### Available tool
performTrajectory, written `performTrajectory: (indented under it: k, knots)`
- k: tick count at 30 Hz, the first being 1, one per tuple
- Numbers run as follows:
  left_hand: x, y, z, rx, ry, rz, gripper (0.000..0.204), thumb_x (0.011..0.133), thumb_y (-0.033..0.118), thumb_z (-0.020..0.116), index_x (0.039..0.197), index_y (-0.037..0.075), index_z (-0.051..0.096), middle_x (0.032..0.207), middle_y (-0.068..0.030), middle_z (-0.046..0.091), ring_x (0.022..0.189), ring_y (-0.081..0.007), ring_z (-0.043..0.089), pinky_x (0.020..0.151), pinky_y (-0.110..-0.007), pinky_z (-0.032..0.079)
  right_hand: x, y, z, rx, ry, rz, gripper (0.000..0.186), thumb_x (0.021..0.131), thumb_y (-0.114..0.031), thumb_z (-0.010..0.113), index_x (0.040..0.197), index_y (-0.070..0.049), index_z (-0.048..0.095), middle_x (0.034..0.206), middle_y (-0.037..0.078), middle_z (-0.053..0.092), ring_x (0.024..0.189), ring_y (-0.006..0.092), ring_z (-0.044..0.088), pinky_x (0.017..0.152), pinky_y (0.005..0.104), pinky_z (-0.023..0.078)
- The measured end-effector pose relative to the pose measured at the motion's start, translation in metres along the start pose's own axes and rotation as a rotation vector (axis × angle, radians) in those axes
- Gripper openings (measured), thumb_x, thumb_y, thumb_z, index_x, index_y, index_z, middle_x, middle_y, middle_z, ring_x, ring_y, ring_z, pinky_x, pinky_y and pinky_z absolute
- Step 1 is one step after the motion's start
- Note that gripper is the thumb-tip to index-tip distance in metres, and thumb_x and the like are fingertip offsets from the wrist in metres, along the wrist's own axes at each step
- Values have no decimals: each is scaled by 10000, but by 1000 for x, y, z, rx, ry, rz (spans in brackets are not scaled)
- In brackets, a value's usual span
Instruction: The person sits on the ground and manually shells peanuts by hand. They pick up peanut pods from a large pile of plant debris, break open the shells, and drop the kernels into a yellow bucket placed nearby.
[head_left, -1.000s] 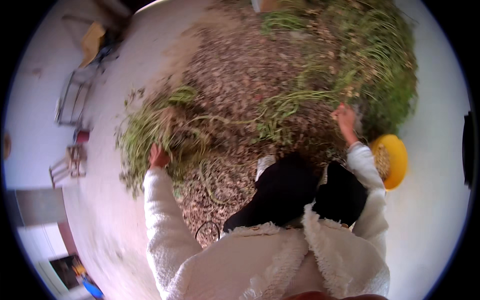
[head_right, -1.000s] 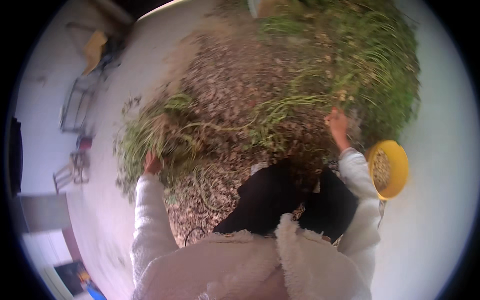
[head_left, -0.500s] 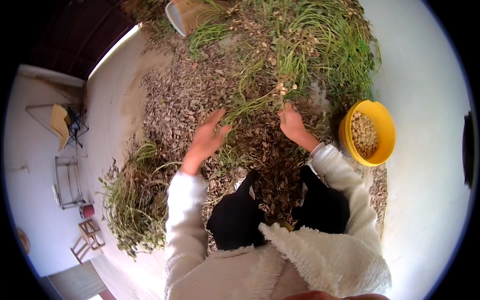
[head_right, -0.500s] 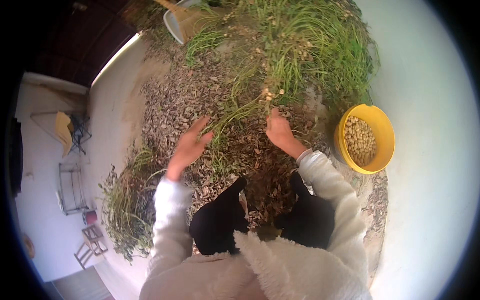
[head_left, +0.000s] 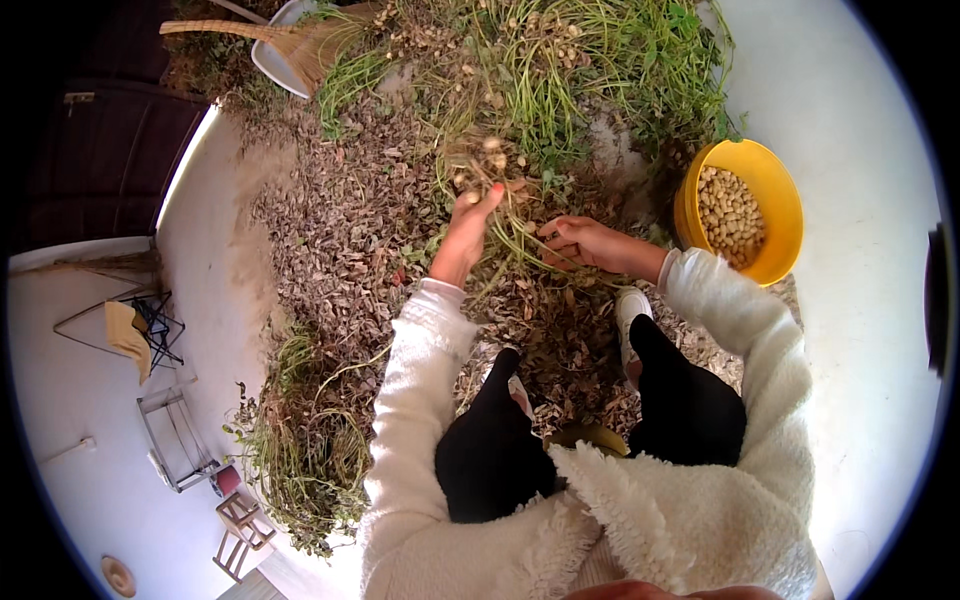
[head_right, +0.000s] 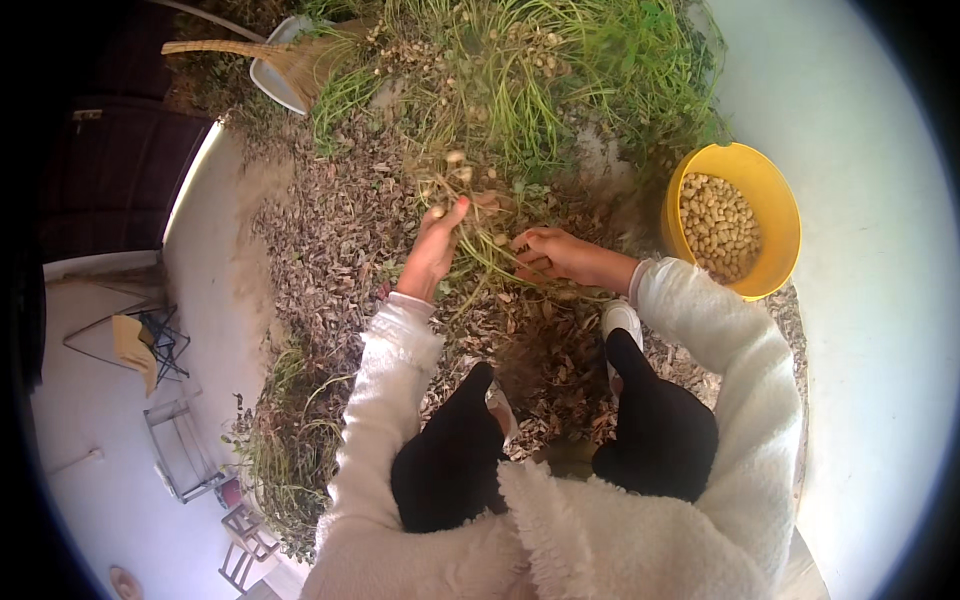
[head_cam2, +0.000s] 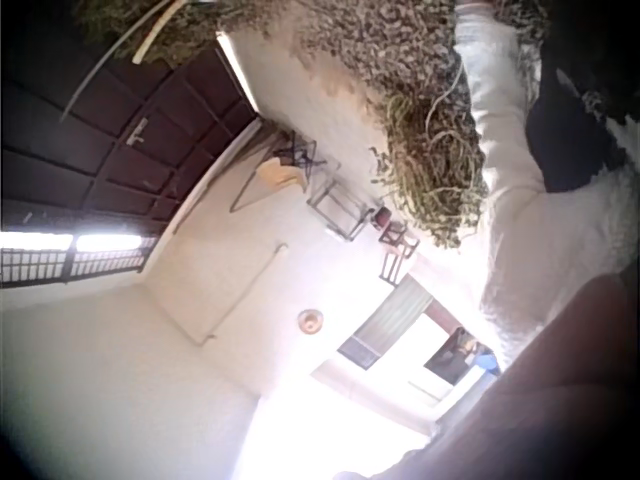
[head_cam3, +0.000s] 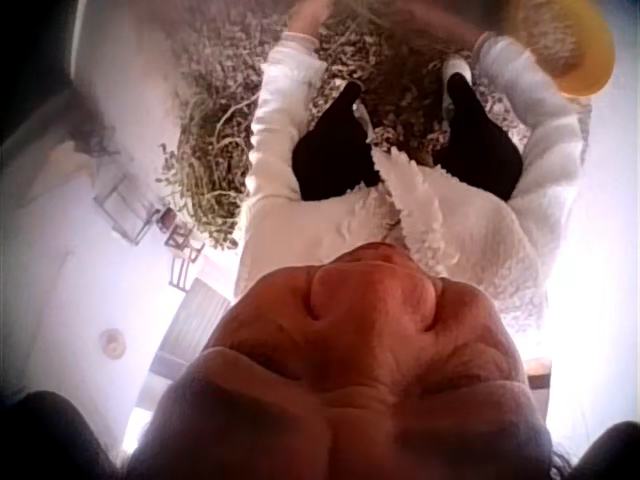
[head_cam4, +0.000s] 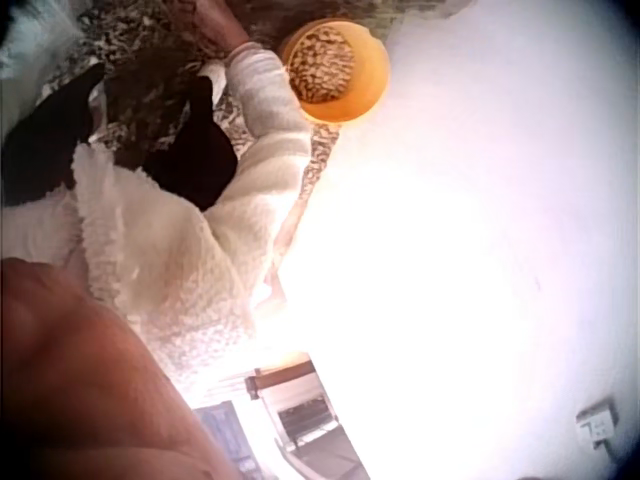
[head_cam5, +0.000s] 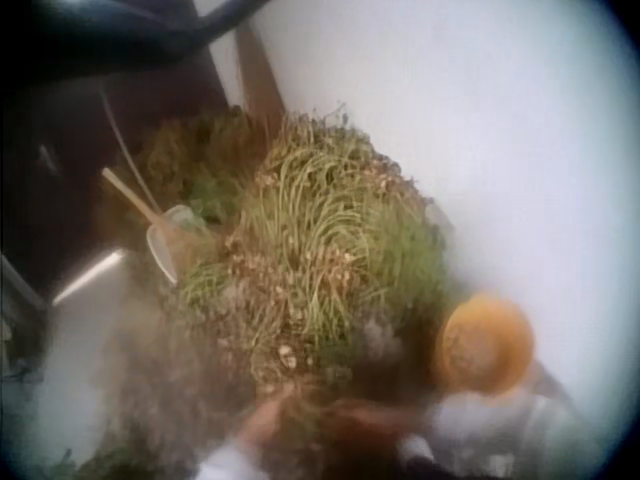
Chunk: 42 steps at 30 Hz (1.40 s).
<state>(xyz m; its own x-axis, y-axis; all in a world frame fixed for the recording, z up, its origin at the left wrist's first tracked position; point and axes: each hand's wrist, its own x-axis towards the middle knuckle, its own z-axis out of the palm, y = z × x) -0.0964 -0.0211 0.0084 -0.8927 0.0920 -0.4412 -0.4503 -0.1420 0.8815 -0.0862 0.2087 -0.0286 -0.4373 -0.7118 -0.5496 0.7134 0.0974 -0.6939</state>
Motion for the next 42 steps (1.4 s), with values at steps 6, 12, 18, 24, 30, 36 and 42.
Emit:
performTrajectory:
  k: [6,12,18,24,30,36,42]
  knots:
    - [-13,-4,-16,-243,-25,43,479,949,295,583,1315,-2,502,1219,-113,634,1043,-230,614,945,-387,480,29,15,32,81,7,-162,752,954,-538,495,1469,-39,271,1176,113,576,988,172,606,773,284,495]
    - [-16,-7,-14,-253,-10,-16,353,960,333,571,1142,42,654,1066,-81,696,1013,-180,619,911,-363,489,41,22,52,-390,285,-423,473,861,-351,682,1171,-13,564,735,82,612,647,171,577,602,330,459]
    - [-10,-14,-13,-127,-35,161,333,973,278,552,1111,-15,630,1148,-173,658,968,-247,653,880,-395,537,44,18,48,-883,464,-733,172,825,-121,610,894,12,526,636,195,577,535,343,584,508,418,444]
    - [-20,-2,-11,-198,3,118,279,981,242,541,1016,-24,618,1012,-176,679,932,-265,661,875,-407,534,32,1,59,-948,431,-685,169,840,-134,579,866,18,511,647,216,574,566,407,578,535,476,457]
    - [-27,-5,-3,-126,102,157,245,995,255,526,983,18,583,795,-71,634,766,-181,603,725,-315,471,38,7,55,-1041,447,-768,142,869,-139,551,811,-10,541,654,200,580,615,403,589,564,485,467]
    - [-28,-15,-8,-294,73,201,281,1009,279,499,933,14,557,648,-2,438,598,-136,434,594,-296,387,21,-11,64,-1139,514,-783,153,869,-151,560,767,-38,544,675,173,596,641,368,617,559,462,486]
    - [-28,-17,-1,-196,29,193,305,1008,299,499,887,24,551,573,39,351,491,-89,343,482,-251,300,29,-7,55,-1359,595,-702,162,869,-154,573,739,-58,560,752,159,622,641,317,640,565,444,508]
